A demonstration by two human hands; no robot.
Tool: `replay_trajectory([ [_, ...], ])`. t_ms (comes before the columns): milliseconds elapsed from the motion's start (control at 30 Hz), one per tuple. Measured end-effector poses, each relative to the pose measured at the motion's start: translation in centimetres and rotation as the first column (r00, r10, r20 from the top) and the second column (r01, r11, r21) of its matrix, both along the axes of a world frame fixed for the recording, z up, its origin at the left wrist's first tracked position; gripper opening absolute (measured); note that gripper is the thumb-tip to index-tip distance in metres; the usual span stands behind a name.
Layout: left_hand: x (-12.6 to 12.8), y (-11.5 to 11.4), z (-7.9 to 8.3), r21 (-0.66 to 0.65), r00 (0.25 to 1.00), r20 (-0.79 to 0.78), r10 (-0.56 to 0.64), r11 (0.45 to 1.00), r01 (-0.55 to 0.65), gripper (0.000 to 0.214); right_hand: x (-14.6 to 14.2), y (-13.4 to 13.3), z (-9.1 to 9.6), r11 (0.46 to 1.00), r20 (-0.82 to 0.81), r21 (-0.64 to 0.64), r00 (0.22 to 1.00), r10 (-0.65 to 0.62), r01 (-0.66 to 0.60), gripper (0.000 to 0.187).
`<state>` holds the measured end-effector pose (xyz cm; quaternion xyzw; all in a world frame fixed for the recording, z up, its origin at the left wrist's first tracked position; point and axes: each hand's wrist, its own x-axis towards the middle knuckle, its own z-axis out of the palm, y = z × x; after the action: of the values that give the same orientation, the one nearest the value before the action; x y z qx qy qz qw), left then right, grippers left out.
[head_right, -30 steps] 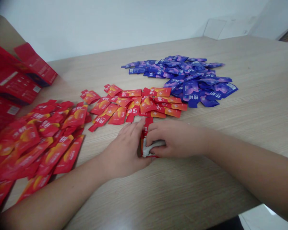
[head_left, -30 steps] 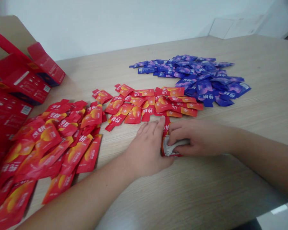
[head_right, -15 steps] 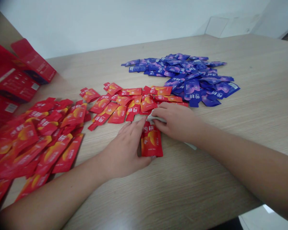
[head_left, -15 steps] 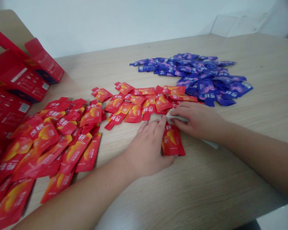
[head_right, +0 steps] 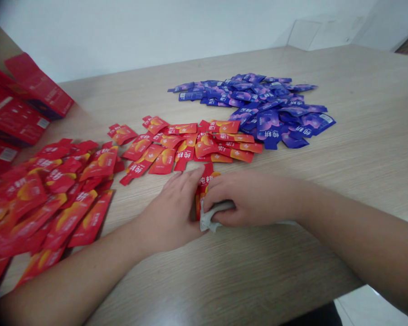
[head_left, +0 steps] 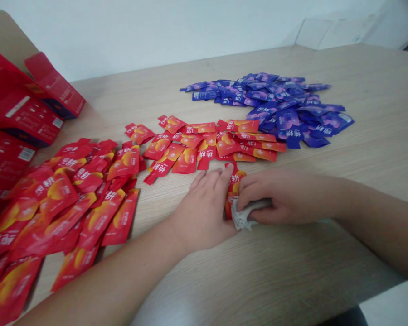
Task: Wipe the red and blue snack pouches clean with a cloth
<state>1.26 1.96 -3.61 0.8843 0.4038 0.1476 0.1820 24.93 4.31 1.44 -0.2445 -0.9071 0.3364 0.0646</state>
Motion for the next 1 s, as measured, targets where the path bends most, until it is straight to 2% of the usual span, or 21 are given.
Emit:
replay_trajectory([
  [167,0.2,0.0,0.2,0.000,1.000,0.010,0.016,1.000,-0.016,0.103,-0.4,0.3,-0.4,0.997,0.012,0.074,0.999,-0.035,0.034,0.023],
  [300,0.2,-0.1,0.2,0.002,1.000,0.017,0.016,1.000,-0.016,0.103,-0.4,0.5,-0.9,0.984,0.035,0.161,0.996,-0.086,0.080,0.019],
  [467,0.3,0.0,0.1,0.001,0.999,0.002,0.033,0.999,-0.033,0.104,-0.5,1.5,-2.0,0.926,0.043,0.343,0.982,-0.185,0.160,0.012],
  [600,0.5,-0.2,0.3,0.009,0.999,-0.030,0.041,0.999,-0.041,0.108,-0.6,2.3,-2.7,0.876,0.094,0.437,0.959,-0.268,0.202,0.010],
  [700,0.6,-0.8,0.7,0.118,0.996,-0.072,0.050,0.992,-0.041,0.101,-0.6,2.6,-3.4,0.820,0.060,0.507,0.939,-0.339,0.264,0.013],
  [767,0.6,-1.2,1.1,0.184,0.993,-0.120,-0.008,0.982,0.030,0.088,-0.4,2.8,-3.9,0.765,-0.061,0.516,0.907,-0.416,0.385,0.015],
  [900,0.8,-1.6,1.4,0.133,0.960,-0.180,-0.213,0.962,0.238,0.054,0.0,3.2,-4.1,0.594,-0.376,0.437,0.737,-0.561,0.675,0.010],
  [933,0.9,-1.6,1.4,0.113,0.957,-0.182,-0.226,0.962,0.248,0.047,0.0,3.3,-4.1,0.569,-0.411,0.419,0.707,-0.576,0.708,0.010],
  [1000,1.1,-1.6,1.3,0.101,0.965,-0.190,-0.178,0.975,0.200,0.038,0.1,3.3,-3.9,0.562,-0.425,0.399,0.690,-0.587,0.724,0.011],
])
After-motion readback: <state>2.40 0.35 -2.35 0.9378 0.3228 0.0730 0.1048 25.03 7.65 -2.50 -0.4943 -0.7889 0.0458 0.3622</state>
